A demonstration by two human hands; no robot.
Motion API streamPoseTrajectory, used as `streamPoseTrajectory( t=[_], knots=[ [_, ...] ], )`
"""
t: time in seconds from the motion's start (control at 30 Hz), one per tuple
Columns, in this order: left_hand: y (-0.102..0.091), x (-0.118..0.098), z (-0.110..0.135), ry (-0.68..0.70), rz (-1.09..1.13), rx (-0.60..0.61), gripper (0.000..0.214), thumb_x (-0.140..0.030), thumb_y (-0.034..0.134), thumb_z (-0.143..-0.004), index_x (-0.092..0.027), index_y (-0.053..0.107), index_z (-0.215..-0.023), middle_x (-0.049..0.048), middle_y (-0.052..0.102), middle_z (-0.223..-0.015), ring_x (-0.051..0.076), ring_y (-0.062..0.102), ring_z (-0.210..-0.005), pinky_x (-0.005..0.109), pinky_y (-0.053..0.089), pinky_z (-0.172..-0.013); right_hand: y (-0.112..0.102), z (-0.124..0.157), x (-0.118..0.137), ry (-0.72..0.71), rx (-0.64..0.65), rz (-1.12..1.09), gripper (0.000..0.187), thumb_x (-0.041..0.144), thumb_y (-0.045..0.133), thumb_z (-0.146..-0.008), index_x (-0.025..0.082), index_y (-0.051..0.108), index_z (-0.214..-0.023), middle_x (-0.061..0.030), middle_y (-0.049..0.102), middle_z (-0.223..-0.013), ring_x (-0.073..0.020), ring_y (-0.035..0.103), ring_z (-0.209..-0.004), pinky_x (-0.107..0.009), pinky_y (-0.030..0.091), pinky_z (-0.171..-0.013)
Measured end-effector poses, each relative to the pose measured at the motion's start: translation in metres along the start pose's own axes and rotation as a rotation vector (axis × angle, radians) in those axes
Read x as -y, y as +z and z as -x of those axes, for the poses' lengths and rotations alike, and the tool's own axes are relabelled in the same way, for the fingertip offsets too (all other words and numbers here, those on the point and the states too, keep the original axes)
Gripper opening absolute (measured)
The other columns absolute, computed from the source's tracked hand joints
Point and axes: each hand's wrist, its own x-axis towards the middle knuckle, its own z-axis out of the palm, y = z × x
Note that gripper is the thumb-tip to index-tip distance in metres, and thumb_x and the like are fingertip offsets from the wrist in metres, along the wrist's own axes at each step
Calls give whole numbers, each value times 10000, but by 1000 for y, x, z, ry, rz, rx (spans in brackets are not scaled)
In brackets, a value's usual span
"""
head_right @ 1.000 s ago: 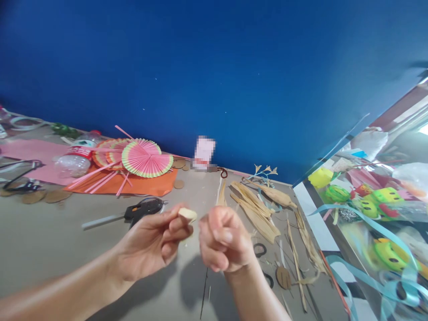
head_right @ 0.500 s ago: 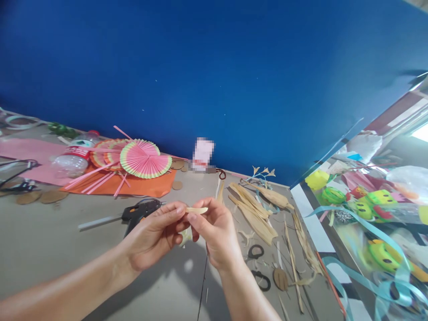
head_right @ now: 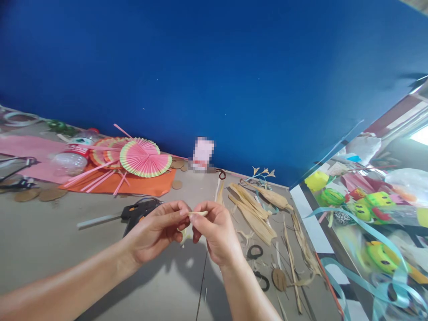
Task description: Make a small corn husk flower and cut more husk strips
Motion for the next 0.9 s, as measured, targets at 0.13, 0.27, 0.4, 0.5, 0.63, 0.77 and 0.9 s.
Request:
streamPoseTrajectory(
  t=[0.13, 0.27, 0.4, 0.5, 0.63, 0.77, 0.9],
  knots=[
    [1, 0, 1, 17, -35, 14, 217, -296, 674, -650, -131, 537, -618, -36, 442, -543, 59, 477, -484, 152, 404, -429, 0, 0, -2, -22, 0, -8, 220, 271, 697, -590, 147, 515, -604, 35, 520, -446, -48, 400, -358, -172, 370, -373],
    [3, 0, 4, 1, -12, 77, 210, -289, 658, -669, -127, 535, -617, -28, 439, -551, 59, 478, -495, 146, 398, -431, -1, 2, -2, 14, 56, -164, 201, 222, 707, -568, 157, 518, -582, 70, 445, -436, -33, 351, -354, -162, 354, -368],
    [5, -2, 8, -55, 53, 112, 213, -278, 648, -682, -119, 531, -603, -26, 429, -544, 43, 433, -474, 131, 368, -407, -4, 5, 3, 84, 139, -252, 166, 188, 688, -593, 152, 526, -576, 79, 420, -428, -10, 288, -322, -149, 335, -350],
    [8, -3, 13, -114, 161, 120, 188, -237, 637, -698, -110, 537, -603, -18, 441, -554, 34, 420, -474, 114, 366, -394, -5, 6, 6, 103, 201, -301, 137, 185, 666, -619, 151, 537, -589, 85, 402, -402, -5, 256, -296, -141, 319, -322],
    [13, -6, 20, -189, 339, 145, 151, -193, 636, -700, -94, 558, -617, -10, 451, -584, 26, 432, -490, 86, 396, -394, -4, 8, 5, 121, 280, -392, 137, 192, 638, -649, 154, 520, -591, 103, 346, -400, 0, 207, -281, -131, 312, -300],
    [16, -11, 24, -241, 526, 130, 107, -171, 615, -719, -85, 569, -675, -13, 437, -622, 11, 437, -497, 52, 410, -399, -7, 8, 11, 142, 290, -611, 204, 189, 600, -666, 164, 435, -549, 109, 273, -440, -5, 167, -312, -102, 282, -303],
    [14, -14, 21, -206, 619, 106, 175, -190, 524, -794, -93, 520, -648, -29, 390, -608, -3, 406, -458, 48, 426, -404, -15, 3, 21, 58, 128, -728, 183, 214, 586, -671, 172, 429, -586, 102, 236, -480, -24, 167, -350, -110, 247, -314]
  ],
)
